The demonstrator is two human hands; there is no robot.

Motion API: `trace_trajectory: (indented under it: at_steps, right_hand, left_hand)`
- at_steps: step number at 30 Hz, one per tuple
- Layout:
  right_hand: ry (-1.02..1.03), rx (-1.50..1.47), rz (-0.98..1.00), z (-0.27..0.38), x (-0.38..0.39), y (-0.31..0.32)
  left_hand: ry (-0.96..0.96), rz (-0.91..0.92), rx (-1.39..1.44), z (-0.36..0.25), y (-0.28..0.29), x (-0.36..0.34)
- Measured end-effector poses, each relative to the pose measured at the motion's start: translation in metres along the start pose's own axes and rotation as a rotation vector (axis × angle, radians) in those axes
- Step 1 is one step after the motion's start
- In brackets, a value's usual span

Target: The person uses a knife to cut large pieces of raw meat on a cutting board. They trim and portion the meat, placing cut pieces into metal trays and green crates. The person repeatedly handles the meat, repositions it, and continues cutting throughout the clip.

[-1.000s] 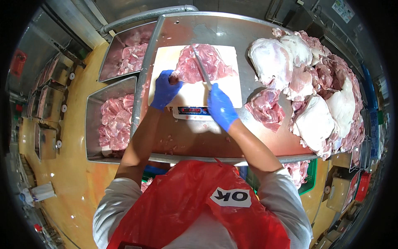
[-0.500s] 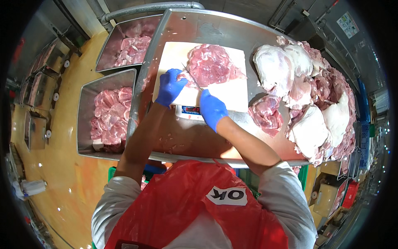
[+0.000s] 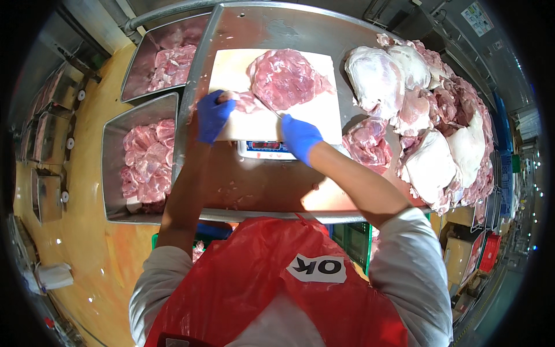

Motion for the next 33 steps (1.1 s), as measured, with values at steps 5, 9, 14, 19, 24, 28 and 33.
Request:
trace_trajectory:
  at_steps: [5, 9, 14, 19, 24, 28, 33]
  right_hand:
    - [-0.064, 0.213, 0.08, -0.081, 0.105, 0.005]
    - [-0.026, 0.007, -0.151, -0.098, 0.152, 0.009]
    - [0.038, -0.327, -0.262, -0.065, 0.151, 0.003]
    - [0.308, -0.491, -0.331, 0.003, 0.068, -0.024]
    - [0.747, 0.549, -0.498, 0.065, -0.004, -0.019]
    - [0.529, -0.193, 0.047, 0.021, 0.034, -0.018]
    - [0.3, -0.623, 0.147, -0.074, 0.122, -0.039]
  left_hand:
    - [0.213, -0.087, 0.337, -0.046, 0.042, -0.001]
    - [0.189, 0.125, 0.202, -0.082, 0.053, -0.023]
    - [0.189, 0.279, 0.039, -0.114, 0.037, -0.05]
    - [0.254, 0.427, 0.051, -0.138, 0.014, -0.039]
    - [0.262, 0.362, -0.021, -0.161, 0.013, -0.034]
    - [0.332, 0.173, 0.268, -0.16, 0.06, -0.032]
    - [0.27, -0.047, 0.461, -0.162, 0.157, -0.135]
Point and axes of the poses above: each hand's wrist, its own x-axis away from the middle knuckle, its own y-axis out of the back of the hand, z = x × y, the point moved 4 cm from there along -x, towards the middle knuckle, and after that the axes turned 7 degrees about -y, right-handed, at the moved point
